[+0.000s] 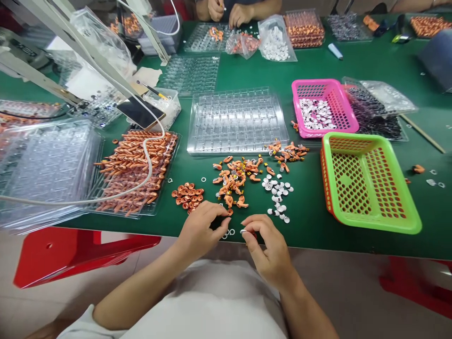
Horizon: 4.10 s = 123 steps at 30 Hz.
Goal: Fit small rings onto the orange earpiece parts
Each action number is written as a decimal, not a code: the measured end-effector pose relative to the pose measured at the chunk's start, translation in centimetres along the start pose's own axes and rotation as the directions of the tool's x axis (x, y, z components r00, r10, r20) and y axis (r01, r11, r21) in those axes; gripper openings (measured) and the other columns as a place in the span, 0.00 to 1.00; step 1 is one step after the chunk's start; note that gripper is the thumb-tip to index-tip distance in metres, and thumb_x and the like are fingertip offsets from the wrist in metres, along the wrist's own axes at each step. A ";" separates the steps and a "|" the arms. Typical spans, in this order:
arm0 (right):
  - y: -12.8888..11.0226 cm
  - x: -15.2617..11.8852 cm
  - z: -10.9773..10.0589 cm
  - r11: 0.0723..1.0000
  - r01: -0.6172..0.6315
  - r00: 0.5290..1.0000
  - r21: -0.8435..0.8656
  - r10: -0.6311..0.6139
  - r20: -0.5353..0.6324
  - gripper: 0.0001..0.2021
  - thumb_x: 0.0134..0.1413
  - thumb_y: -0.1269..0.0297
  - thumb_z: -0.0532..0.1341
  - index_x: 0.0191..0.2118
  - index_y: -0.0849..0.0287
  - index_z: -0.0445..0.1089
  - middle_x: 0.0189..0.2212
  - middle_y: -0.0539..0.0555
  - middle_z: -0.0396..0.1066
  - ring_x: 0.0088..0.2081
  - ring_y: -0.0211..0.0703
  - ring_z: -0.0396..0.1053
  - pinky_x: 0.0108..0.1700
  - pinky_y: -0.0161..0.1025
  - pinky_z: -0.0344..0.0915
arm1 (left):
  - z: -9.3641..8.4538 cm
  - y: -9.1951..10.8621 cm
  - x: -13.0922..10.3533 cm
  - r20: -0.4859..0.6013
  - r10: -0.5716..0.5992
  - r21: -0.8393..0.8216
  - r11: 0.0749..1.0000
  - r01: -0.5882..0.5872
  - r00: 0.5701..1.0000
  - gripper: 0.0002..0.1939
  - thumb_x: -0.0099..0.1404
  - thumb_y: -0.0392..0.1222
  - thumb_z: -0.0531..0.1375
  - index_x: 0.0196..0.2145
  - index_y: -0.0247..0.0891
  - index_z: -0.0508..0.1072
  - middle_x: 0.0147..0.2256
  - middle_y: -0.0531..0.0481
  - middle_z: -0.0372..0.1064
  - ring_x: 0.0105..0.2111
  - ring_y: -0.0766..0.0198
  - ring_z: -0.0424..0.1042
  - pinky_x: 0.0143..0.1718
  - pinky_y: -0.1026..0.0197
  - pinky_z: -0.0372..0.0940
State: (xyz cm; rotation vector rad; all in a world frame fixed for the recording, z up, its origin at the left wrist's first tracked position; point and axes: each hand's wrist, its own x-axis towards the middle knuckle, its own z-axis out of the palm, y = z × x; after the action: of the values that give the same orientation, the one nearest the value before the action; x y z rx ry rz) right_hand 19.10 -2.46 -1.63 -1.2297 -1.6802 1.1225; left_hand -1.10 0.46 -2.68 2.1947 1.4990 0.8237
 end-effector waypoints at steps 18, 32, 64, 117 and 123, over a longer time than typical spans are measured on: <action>0.2 0.2 0.2 1.000 0.011 0.999 -0.016 -0.010 0.042 0.04 0.63 0.70 0.57 0.39 0.55 0.68 0.45 0.56 0.72 0.48 0.45 0.70 0.47 0.41 0.67 | -0.2 0.6 1.1 0.163 -0.013 0.096 0.995 -0.003 0.987 0.08 0.69 0.38 0.57 0.38 0.35 0.77 0.36 0.43 0.73 0.37 0.57 0.70 0.37 0.56 0.66; -0.4 0.3 1.2 0.982 0.108 0.993 0.156 -0.100 -0.057 0.10 0.62 0.74 0.57 0.44 0.51 0.66 0.55 0.55 0.70 0.54 0.48 0.68 0.54 0.50 0.67 | -1.3 2.8 1.8 0.347 -0.488 -0.745 0.375 0.551 0.801 0.07 0.59 0.40 0.67 0.34 0.35 0.79 0.31 0.49 0.80 0.29 0.65 0.77 0.30 0.67 0.72; -1.4 2.1 -0.3 0.902 -0.223 0.975 0.369 0.211 0.073 0.05 0.61 0.62 0.61 0.34 0.55 0.69 0.35 0.51 0.67 0.36 0.40 0.66 0.39 0.37 0.64 | -1.2 1.8 0.6 0.421 -0.239 -0.788 0.381 0.483 0.875 0.10 0.61 0.37 0.66 0.42 0.39 0.80 0.35 0.49 0.79 0.34 0.65 0.78 0.37 0.67 0.73; -1.8 3.3 -2.2 0.976 -0.217 0.948 -0.003 0.212 0.237 0.08 0.59 0.62 0.60 0.29 0.57 0.69 0.26 0.49 0.71 0.28 0.37 0.66 0.29 0.34 0.62 | -0.9 1.6 0.2 0.270 -0.063 -0.517 0.833 0.200 0.961 0.09 0.67 0.39 0.60 0.44 0.38 0.77 0.34 0.46 0.77 0.32 0.64 0.75 0.34 0.64 0.71; -1.8 3.3 -2.2 0.971 -0.236 0.941 0.022 0.223 0.253 0.07 0.60 0.65 0.58 0.30 0.57 0.68 0.27 0.49 0.70 0.29 0.38 0.66 0.30 0.34 0.62 | -0.9 1.8 0.1 0.255 -0.121 -0.526 0.815 0.243 0.959 0.09 0.66 0.40 0.61 0.43 0.38 0.78 0.34 0.47 0.78 0.32 0.64 0.77 0.35 0.64 0.72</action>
State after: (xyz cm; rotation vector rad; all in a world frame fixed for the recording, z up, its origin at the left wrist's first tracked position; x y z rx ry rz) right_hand 19.74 0.95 1.02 -1.3212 -1.7071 1.5077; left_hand -0.37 -0.14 -0.88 1.6203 1.1574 0.8058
